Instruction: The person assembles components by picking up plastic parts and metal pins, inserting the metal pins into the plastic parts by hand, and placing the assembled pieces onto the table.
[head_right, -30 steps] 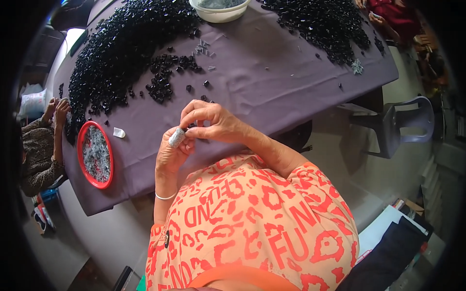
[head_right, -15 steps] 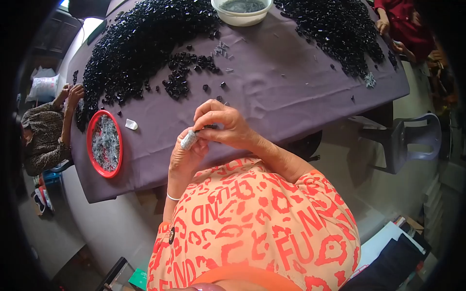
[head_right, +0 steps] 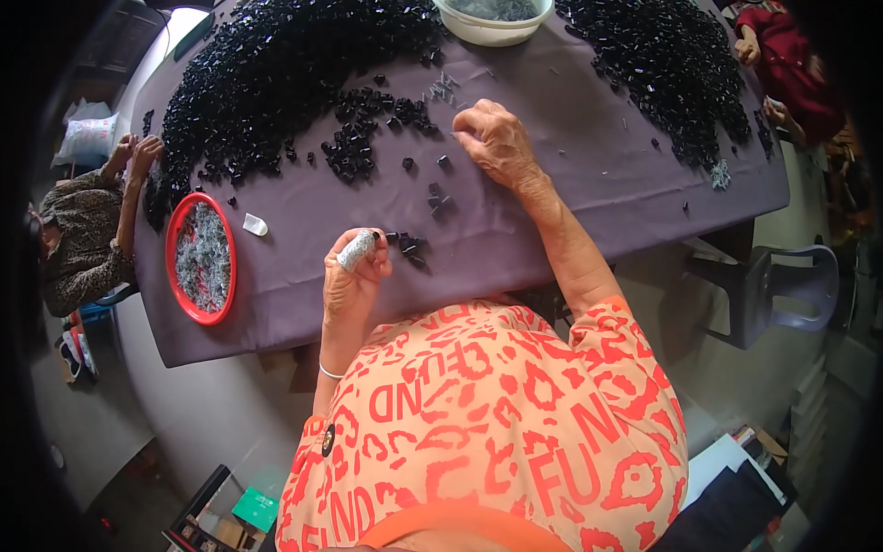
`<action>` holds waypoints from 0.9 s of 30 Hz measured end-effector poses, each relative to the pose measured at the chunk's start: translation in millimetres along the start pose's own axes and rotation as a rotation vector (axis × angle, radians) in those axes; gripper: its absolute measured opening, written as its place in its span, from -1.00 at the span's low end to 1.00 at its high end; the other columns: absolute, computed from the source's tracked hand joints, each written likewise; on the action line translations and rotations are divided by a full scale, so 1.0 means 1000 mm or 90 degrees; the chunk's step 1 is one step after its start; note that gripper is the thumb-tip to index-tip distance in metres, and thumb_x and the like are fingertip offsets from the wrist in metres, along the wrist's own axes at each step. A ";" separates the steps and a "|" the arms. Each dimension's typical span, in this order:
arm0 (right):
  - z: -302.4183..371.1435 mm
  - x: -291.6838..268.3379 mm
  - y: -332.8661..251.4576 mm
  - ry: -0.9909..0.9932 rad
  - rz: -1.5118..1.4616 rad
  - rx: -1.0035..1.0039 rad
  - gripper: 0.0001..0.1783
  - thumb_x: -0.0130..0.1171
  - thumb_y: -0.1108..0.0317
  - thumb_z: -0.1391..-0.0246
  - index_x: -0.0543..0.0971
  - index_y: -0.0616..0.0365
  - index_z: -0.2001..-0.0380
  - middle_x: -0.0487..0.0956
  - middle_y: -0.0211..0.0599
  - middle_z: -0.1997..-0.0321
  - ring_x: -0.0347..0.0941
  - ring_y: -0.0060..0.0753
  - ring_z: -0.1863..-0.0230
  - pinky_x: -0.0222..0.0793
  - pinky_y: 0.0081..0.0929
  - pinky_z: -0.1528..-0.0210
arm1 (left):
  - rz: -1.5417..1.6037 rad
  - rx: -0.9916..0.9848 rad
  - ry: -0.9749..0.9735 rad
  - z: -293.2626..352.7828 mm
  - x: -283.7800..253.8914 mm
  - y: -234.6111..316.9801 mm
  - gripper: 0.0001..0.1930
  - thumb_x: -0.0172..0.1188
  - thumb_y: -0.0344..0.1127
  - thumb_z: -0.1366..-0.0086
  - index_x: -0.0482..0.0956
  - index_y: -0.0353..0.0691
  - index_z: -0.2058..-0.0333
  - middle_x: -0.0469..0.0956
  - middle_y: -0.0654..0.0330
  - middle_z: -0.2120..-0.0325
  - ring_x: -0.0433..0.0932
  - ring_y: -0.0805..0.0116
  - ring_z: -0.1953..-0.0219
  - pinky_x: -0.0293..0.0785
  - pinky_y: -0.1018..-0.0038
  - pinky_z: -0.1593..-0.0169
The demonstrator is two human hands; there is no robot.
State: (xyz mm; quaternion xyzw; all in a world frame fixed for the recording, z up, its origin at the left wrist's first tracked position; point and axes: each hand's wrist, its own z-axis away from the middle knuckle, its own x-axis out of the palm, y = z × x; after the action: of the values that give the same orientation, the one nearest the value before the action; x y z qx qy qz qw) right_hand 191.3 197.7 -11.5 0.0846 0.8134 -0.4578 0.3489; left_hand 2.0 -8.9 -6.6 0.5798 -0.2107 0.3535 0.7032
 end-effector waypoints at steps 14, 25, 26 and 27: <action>0.003 0.003 -0.022 0.026 0.109 -0.087 -0.91 0.13 0.50 0.01 0.46 0.15 0.38 0.48 -0.27 0.43 0.46 -0.27 0.39 0.39 -0.46 0.31 | 0.038 0.037 0.057 -0.015 0.003 0.002 -0.72 0.17 -0.19 -0.24 0.48 -0.25 0.19 0.55 0.20 0.32 0.52 0.47 0.35 0.47 0.52 0.36; 0.037 0.006 -0.112 -0.136 -0.346 -0.053 -0.87 0.15 0.64 -0.01 0.50 0.28 0.33 0.52 -0.39 0.40 0.41 -0.63 0.39 0.35 -0.68 0.32 | 0.060 0.052 0.050 -0.001 0.027 0.010 -0.86 0.13 -0.36 -0.26 0.52 -0.27 0.24 0.54 0.22 0.36 0.51 0.49 0.40 0.46 0.55 0.39; 0.036 0.005 -0.116 -0.119 -0.259 -0.127 -0.87 0.16 0.65 0.01 0.50 0.28 0.34 0.53 -0.33 0.41 0.43 -0.58 0.42 0.36 -0.65 0.36 | 0.030 0.062 0.063 0.001 0.028 0.010 -0.86 0.14 -0.38 -0.25 0.52 -0.28 0.24 0.54 0.23 0.37 0.51 0.49 0.39 0.46 0.56 0.38; 0.037 0.007 -0.118 -0.105 -0.253 -0.153 -0.84 0.16 0.66 0.06 0.50 0.28 0.36 0.52 -0.27 0.43 0.46 -0.46 0.45 0.37 -0.59 0.41 | 0.030 0.060 0.065 0.003 0.029 0.010 -0.86 0.14 -0.38 -0.25 0.52 -0.28 0.24 0.54 0.23 0.37 0.51 0.49 0.39 0.46 0.56 0.38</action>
State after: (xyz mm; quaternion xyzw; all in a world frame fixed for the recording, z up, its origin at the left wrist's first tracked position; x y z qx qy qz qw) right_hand 150.5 100.2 52.3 -0.1566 0.8314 -0.4231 0.3245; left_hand 13.9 -3.4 21.7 0.5885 -0.1712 0.4083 0.6765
